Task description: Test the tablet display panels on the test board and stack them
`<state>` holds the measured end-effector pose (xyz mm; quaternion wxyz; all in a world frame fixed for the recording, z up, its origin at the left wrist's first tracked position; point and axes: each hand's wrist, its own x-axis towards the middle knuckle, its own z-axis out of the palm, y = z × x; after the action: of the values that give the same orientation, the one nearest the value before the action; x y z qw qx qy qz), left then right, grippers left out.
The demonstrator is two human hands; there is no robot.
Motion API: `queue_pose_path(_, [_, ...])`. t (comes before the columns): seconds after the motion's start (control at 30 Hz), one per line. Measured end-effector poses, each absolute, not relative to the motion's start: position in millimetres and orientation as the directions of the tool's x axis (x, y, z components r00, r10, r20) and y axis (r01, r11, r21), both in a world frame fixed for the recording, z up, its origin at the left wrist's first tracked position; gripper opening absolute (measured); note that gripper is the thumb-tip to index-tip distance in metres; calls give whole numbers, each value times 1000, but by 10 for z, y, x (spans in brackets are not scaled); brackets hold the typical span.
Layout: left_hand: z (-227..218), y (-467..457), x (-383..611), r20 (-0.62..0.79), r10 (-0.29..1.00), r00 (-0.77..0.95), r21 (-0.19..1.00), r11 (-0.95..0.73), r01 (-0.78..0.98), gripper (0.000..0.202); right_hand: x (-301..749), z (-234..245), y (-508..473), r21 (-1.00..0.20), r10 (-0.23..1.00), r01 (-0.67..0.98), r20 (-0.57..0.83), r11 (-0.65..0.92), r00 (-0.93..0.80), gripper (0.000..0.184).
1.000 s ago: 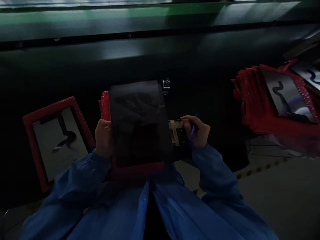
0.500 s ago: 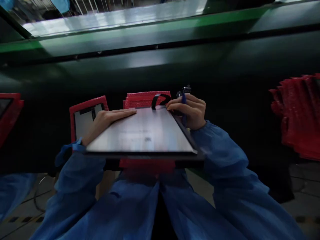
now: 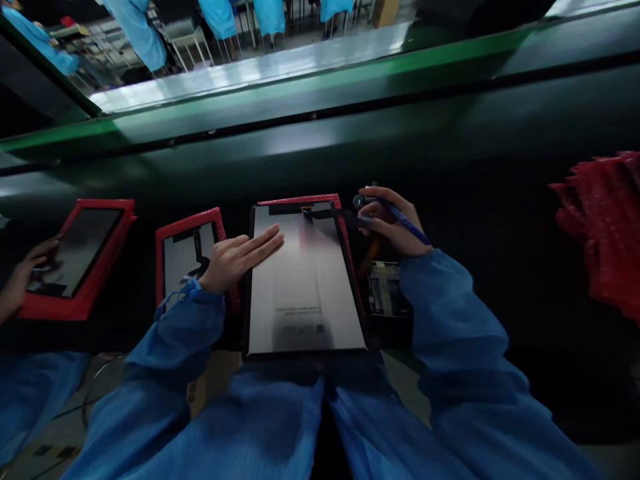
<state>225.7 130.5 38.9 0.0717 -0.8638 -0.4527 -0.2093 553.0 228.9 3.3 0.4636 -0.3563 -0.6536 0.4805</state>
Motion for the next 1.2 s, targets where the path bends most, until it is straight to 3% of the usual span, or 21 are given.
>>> queue_pose_path(0.17, [196,1442,2308,318,807,497,126,-556,822,44,5747,64,2167,-983,916,-112,177,145,-360,47])
queue_pose_path(0.3, [255,1382,2276,134,835,534,142,-549,824,59,5785,171,2065,-987,903,-53,159,151,-399,45])
queue_pose_path(0.4, [385,1272,2328,136,892,431,130,-448,885,62,5672,224,1965,-977,907,9,196,215,-372,49])
queue_pose_path(0.47, [474,1191,2486,223,912,345,292,-400,869,55,5520,206,1871,-955,887,50,252,294,-388,50])
queue_pose_path(0.53, [518,1140,2724,251,915,317,555,-404,727,49,5363,146,1765,-925,843,93,290,369,-454,47])
queue_pose_path(0.6, [493,1151,2955,129,925,358,769,-321,553,50,5261,69,1677,-891,808,131,322,435,-493,45])
queue_pose_path(0.7, [378,1257,3117,-66,891,450,934,-103,341,38,5237,-15,1644,-864,792,174,329,472,-513,45])
queue_pose_path(0.87, [288,1315,3063,-161,916,367,972,82,222,20,5256,6,1668,-928,810,126,234,351,-538,42])
queue_pose_path(1.03, [357,1276,3121,-176,941,290,952,88,294,9,5181,33,1610,-943,806,103,211,318,-553,43])
queue_pose_path(1.2, [392,1271,3161,-230,910,345,946,126,299,8,5169,20,1597,-950,787,50,226,309,-574,43])
